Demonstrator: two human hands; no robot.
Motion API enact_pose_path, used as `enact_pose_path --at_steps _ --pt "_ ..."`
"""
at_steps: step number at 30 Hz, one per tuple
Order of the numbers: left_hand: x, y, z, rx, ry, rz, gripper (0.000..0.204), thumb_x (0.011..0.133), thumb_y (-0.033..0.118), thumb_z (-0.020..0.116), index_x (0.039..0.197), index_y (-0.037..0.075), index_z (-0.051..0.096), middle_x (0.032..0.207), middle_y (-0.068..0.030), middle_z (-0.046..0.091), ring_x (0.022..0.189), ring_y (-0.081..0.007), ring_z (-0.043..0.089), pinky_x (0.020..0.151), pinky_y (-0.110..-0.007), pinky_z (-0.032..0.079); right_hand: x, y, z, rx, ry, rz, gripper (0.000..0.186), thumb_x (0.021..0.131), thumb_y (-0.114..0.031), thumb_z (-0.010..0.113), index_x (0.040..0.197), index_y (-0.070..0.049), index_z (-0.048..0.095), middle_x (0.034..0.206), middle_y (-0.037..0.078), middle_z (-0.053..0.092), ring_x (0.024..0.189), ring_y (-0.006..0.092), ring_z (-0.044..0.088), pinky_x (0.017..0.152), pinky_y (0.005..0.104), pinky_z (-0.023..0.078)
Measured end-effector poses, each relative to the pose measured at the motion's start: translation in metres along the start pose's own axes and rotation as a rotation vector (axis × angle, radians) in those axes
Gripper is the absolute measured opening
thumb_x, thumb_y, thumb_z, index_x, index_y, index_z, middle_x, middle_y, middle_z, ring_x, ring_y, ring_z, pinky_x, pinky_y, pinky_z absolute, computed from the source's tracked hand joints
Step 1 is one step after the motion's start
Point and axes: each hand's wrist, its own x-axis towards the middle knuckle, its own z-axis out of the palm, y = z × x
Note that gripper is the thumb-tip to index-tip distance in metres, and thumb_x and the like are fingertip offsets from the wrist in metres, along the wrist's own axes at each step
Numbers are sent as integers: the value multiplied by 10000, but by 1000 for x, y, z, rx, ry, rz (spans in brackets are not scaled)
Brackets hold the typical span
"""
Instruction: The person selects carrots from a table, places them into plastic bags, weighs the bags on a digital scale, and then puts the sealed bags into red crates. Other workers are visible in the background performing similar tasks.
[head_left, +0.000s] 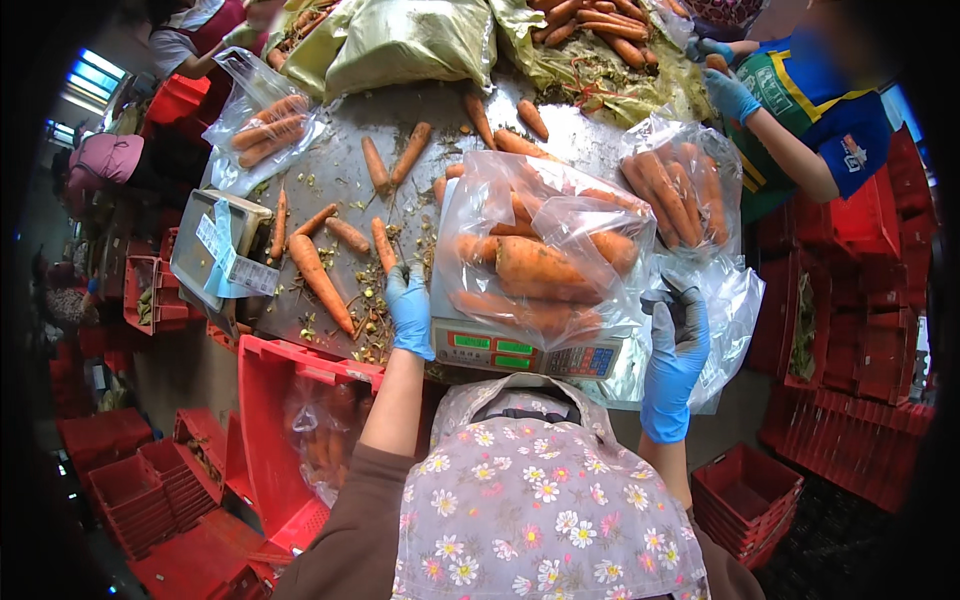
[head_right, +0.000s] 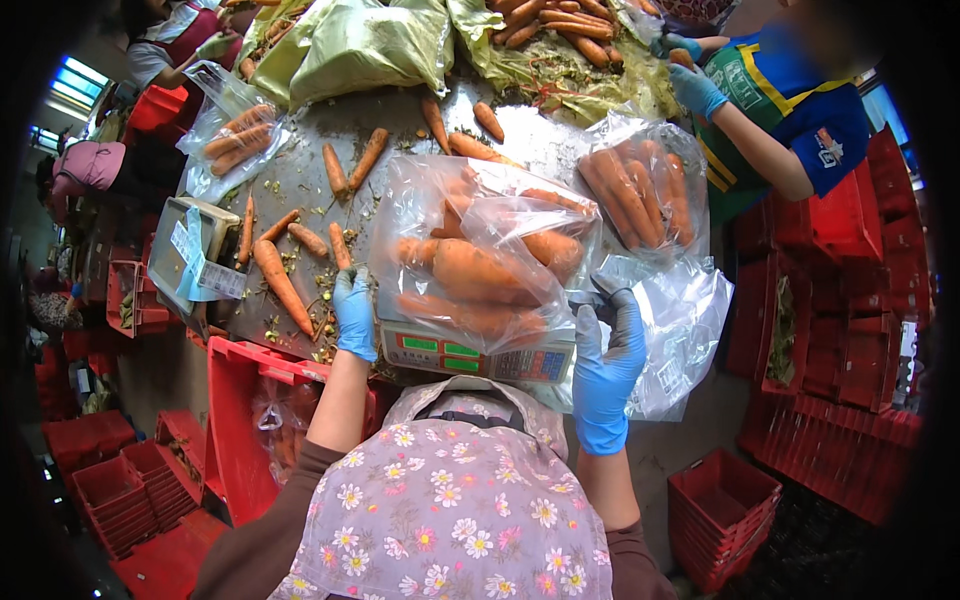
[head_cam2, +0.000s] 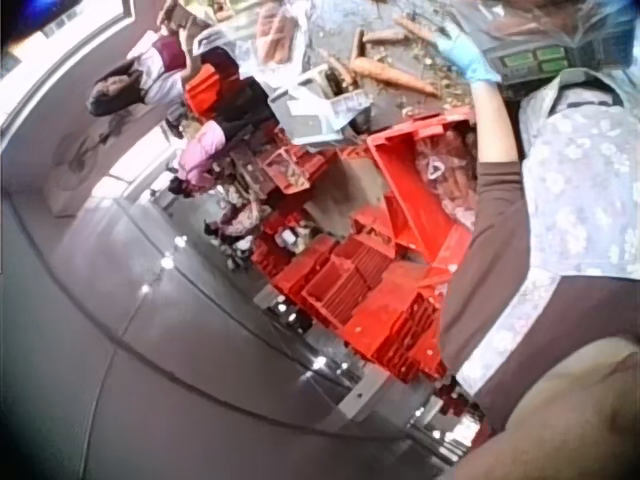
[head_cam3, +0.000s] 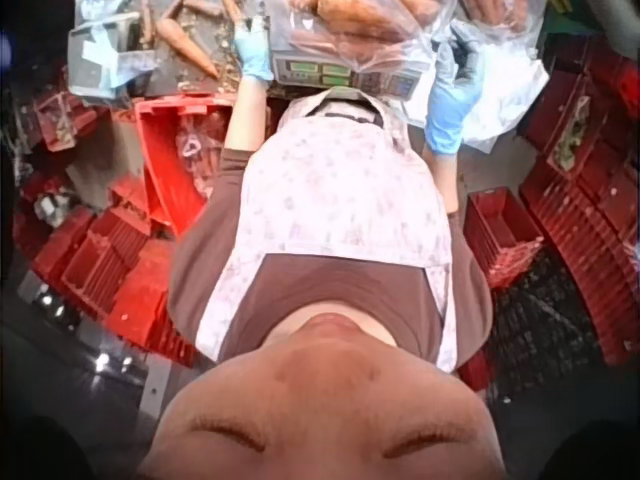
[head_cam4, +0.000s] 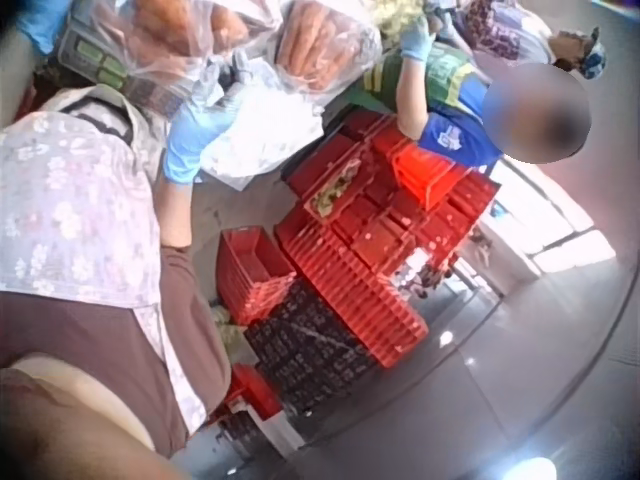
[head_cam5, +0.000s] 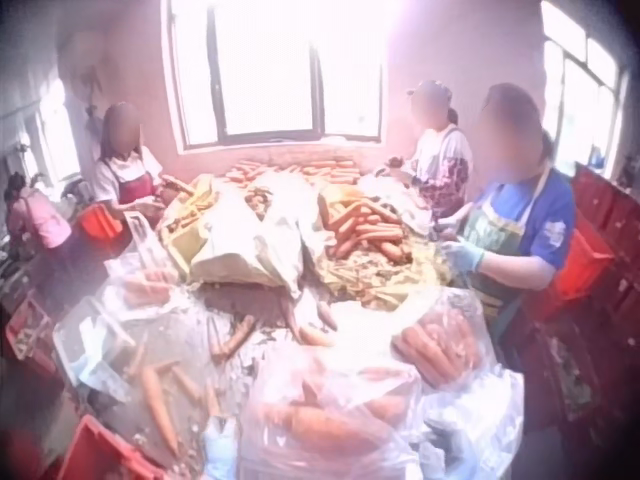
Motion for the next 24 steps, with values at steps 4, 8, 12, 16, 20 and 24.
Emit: enact_pose_path --at_steps 4,8,12,16,20,24 --pt "-15 -17 -13 63 -10 -76 201 876 28 514 1067 -36 500 961 -67 560 822 -122 516 739 -243 438 -5 -3 0 23 6 34 304 874 -44 548 1171 13 510 958 66 591 864 115 563 814 265 453" --pt "-21 -20 -23 44 0 -149 216 879 8 493 1089 -40 487 995 -74 560 857 -126 524 776 -245 441 -7 4 -2 -4 -2 116 290 874 -35 545 1159 9 520 954 60 585 855 111 561 804 260 457" --pt "-8 -13 -25 17 -13 -90 207 882 27 507 1080 -33 494 963 -55 567 812 -106 515 726 -237 439 -6 9 2 -50 6 110 303 855 -30 571 1153 5 529 947 54 583 860 111 559 796 258 456" --pt "-5 29 -12 -26 93 6 210 865 71 557 1047 -22 509 935 -39 561 790 -89 501 684 -233 433 5 -5 29 -468 -74 -249 332 816 -69 638 1125 2 540 977 63 581 873 128 557 782 266 457" --pt "12 31 -10 577 109 171 343 816 57 570 1127 -51 470 971 -131 564 827 -205 546 743 -325 454 37 5 44 -836 -110 -489 193 834 -125 633 973 -9 567 926 57 607 834 133 576 757 270 464" --pt "-7 89 14 415 216 623 348 820 38 540 1152 -42 473 972 -159 559 864 -253 556 778 -357 454 58 -4 28 275 -122 131 120 886 -152 567 831 -46 551 774 27 594 726 101 568 721 253 459"
